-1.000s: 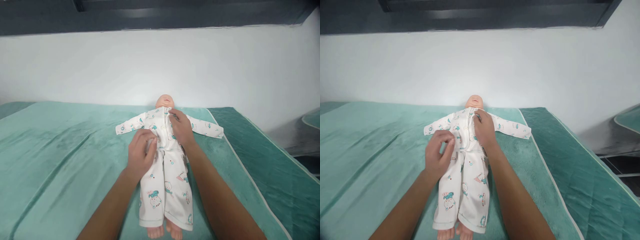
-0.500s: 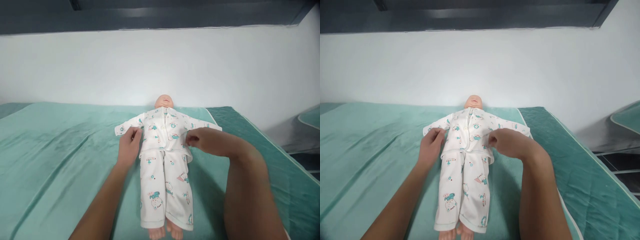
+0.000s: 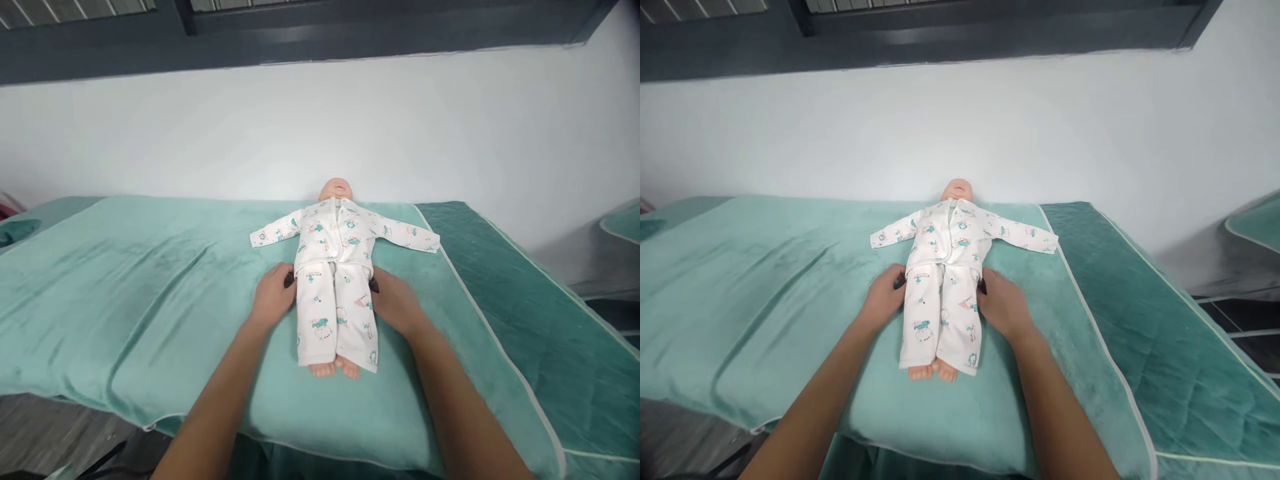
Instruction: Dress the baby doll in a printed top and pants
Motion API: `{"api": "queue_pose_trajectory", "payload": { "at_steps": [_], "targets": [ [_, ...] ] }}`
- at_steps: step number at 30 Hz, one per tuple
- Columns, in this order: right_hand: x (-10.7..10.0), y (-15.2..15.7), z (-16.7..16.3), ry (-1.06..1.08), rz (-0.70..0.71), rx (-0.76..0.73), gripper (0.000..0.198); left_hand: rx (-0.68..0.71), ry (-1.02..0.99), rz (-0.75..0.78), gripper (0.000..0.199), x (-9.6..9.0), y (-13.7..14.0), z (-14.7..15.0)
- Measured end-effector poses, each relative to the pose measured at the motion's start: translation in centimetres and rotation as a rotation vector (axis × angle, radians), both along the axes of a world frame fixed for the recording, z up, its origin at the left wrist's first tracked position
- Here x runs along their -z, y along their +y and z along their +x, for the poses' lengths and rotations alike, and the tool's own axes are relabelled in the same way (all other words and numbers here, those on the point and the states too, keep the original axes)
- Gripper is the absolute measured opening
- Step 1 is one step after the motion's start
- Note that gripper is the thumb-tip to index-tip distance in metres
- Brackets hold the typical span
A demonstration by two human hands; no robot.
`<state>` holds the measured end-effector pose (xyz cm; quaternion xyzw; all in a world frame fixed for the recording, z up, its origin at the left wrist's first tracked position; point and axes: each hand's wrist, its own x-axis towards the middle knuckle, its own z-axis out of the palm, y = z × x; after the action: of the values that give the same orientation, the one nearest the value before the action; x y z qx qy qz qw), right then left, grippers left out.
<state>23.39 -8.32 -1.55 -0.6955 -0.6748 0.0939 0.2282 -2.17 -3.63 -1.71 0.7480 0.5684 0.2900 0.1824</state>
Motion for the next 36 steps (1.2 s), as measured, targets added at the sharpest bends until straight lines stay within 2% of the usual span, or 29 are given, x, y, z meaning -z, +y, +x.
{"api": "queue_pose_trajectory", "payload": {
  "at_steps": [6,10,16,18,20,21,23,26,28,31,33,36],
  "targets": [
    [0.0,-0.3,-0.6,0.254,0.067,0.127,0.027,0.047,0.029,0.147,0.025,0.6,0.4,0.0],
    [0.1,-0.3,-0.7,0.205,0.106,0.169,0.03,0.056,0.012,0.173,0.029,0.7,-0.1,-0.2],
    [0.5,-1.4,-0.3,0.16,0.061,0.282,0.03,-0.051,0.047,0.2,0.035,1.0,-0.7,-0.7],
    [0.6,-1.7,-0.3,0.131,0.033,0.32,0.031,-0.08,0.051,0.207,0.03,1.1,-0.6,-0.7],
    [0.8,-1.7,-0.4,0.116,0.05,0.34,0.029,-0.103,0.023,0.223,0.015,1.2,-0.5,-0.6],
    [1.0,-1.6,-0.5,0.121,0.086,0.341,0.026,-0.103,-0.003,0.238,0.011,1.3,-0.4,-0.6],
    [1.3,-1.4,-0.6,0.156,0.201,0.307,0.024,-0.071,-0.047,0.287,0.018,1.3,-0.4,-0.4],
    [1.9,-1.0,-0.6,0.248,0.345,0.21,0.037,0.011,-0.045,0.398,0.015,1.2,-0.4,-0.2],
    [2.3,-0.8,-0.4,0.292,0.385,0.196,0.037,0.043,-0.044,0.439,0.012,1.2,-0.6,-0.2],
    [2.6,-0.5,-0.1,0.335,0.415,0.213,0.037,0.062,-0.061,0.409,0.013,1.2,-0.9,-0.3],
    [2.4,-0.7,-0.1,0.37,0.47,0.175,0.038,0.055,-0.101,0.354,0.01,1.2,-1.1,-0.3],
    [1.7,-2.3,-1.0,0.455,0.61,0.087,0.031,0.048,-0.308,0.255,0.005,1.0,-1.1,-0.5]
  ]
}}
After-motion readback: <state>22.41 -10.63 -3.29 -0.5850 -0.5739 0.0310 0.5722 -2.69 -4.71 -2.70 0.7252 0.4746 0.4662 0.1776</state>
